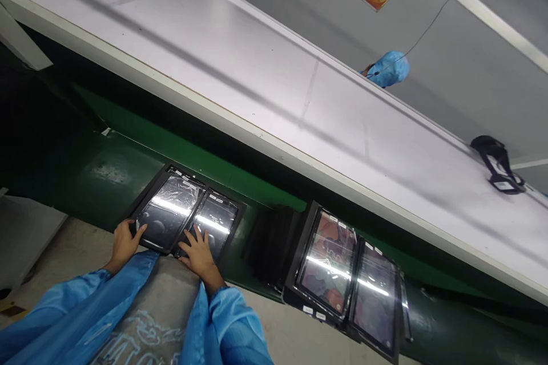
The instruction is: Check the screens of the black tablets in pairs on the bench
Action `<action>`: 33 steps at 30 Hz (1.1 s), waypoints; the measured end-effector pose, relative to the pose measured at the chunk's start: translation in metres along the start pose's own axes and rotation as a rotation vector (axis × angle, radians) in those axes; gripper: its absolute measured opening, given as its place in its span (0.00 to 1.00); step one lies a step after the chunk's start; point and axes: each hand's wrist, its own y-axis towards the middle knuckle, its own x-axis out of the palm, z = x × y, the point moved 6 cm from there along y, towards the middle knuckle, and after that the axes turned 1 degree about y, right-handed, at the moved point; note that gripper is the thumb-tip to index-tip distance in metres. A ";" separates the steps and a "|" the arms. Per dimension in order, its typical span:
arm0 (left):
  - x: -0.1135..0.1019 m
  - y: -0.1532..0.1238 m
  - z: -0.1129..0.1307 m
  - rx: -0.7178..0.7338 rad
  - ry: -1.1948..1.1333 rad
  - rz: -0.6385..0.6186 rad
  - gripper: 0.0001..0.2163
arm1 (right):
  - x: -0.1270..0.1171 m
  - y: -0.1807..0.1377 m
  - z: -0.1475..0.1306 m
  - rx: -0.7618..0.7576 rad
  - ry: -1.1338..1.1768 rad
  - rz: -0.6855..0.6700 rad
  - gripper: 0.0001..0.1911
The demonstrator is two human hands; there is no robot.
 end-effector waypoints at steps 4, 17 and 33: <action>0.000 0.001 -0.001 0.004 0.003 -0.006 0.24 | 0.001 0.000 0.000 0.002 -0.016 0.003 0.27; 0.000 0.002 -0.001 0.039 0.008 -0.015 0.24 | 0.001 0.003 0.000 -0.018 -0.022 -0.003 0.26; -0.002 0.002 0.004 0.034 -0.013 -0.011 0.22 | -0.017 -0.017 0.008 0.072 0.021 0.152 0.36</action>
